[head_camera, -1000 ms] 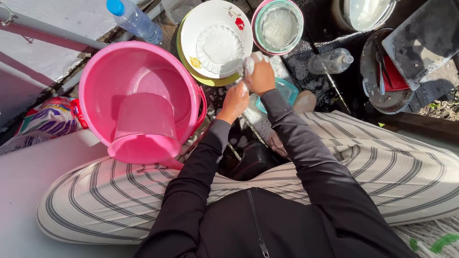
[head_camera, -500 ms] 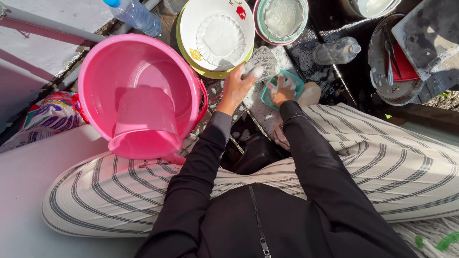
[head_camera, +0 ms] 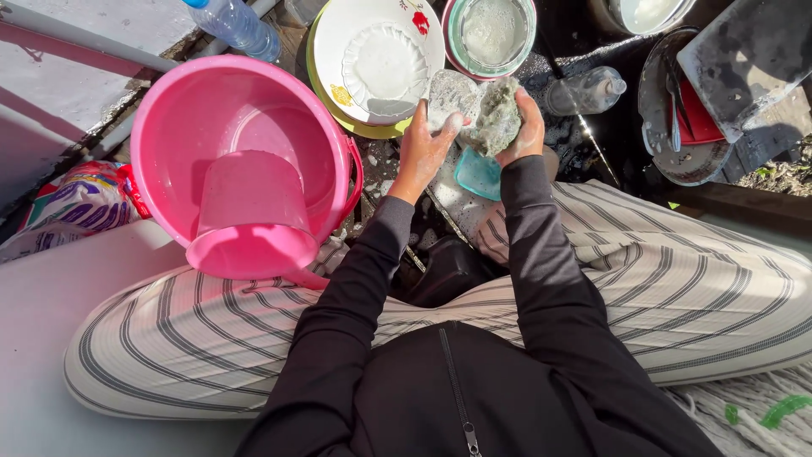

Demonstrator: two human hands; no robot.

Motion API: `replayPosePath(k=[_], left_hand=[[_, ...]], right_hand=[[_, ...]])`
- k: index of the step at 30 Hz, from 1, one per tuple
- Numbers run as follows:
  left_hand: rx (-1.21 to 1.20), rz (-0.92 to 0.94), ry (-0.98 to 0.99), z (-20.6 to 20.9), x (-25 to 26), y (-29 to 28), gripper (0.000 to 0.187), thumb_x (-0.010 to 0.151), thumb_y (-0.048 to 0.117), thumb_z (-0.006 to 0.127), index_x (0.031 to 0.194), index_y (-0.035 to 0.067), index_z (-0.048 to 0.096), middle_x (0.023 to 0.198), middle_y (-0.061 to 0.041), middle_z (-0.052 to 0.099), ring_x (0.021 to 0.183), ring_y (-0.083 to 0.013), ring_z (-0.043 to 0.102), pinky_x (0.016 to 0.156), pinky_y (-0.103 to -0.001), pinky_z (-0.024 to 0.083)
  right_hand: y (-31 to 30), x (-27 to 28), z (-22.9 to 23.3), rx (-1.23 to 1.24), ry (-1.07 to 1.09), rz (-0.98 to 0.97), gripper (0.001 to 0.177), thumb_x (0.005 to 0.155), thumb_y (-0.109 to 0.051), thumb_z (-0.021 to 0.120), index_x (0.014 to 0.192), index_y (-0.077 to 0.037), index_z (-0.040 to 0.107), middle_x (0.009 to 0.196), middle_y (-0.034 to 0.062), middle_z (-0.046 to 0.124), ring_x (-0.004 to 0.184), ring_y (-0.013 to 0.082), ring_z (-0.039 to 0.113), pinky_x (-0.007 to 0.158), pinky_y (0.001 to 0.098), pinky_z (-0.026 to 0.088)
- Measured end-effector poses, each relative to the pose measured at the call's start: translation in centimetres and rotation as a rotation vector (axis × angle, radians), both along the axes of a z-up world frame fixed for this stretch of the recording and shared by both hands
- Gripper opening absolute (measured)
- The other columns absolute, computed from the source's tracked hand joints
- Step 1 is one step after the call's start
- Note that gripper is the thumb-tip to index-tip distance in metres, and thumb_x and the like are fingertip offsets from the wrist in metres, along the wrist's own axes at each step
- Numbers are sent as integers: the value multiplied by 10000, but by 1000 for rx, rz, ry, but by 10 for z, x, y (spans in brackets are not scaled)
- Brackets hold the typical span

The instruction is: The person is washing various dishes and containers using a basin of soapy water while sitting on the floor.

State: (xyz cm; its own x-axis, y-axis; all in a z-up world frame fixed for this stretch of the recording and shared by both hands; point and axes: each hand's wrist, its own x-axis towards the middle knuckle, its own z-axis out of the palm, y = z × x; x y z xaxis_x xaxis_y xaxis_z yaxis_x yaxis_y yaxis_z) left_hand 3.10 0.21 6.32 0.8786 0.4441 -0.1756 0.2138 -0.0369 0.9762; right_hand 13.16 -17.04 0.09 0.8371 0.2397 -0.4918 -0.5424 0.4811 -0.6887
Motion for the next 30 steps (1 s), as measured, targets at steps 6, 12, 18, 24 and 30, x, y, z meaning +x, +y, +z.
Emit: replayPosePath(k=[6,12,18,24,30], left_hand=[[11,-28,71,-56,-3,5,605,1022,339,605,1433,-70,433,1123,-252,706,1016,-366,696,899,-389,535],[2,-187,-127,-64,-14,7,379,1119,237,521,1395,-22,507,1156,-256,697,1053,-401,650,944,-424,524],[178,-158,-195,-49,-16,16,290,991,107,581,1251,-22,577,1064,-272,691,984,-458,663,851,-449,546],[331,-127,-186,-37,-21,17,258,1004,119,619,1204,-35,563,952,-298,659,927,-510,611,746,-501,511],[307,-84,-90,-42,-28,33,237,1008,158,612,1163,-19,592,920,-288,668,900,-489,626,712,-463,513]], right_hand=[[44,-28,105,215,-90,297,744,882,-166,685,1525,-54,326,1442,119,548,1332,280,533,1126,430,448],[28,-23,14,-198,-185,364,806,882,-30,767,1540,15,303,1403,123,576,1283,222,579,1105,356,460],[54,-14,20,-202,-314,269,370,928,-27,723,1280,61,648,1171,122,731,1039,202,699,956,331,533],[57,-7,-22,-141,-122,58,327,919,-64,681,1228,43,671,1131,113,747,997,207,723,915,341,554],[41,29,-68,-477,-532,154,320,937,-55,735,1236,47,680,1152,111,747,1023,175,697,915,300,554]])
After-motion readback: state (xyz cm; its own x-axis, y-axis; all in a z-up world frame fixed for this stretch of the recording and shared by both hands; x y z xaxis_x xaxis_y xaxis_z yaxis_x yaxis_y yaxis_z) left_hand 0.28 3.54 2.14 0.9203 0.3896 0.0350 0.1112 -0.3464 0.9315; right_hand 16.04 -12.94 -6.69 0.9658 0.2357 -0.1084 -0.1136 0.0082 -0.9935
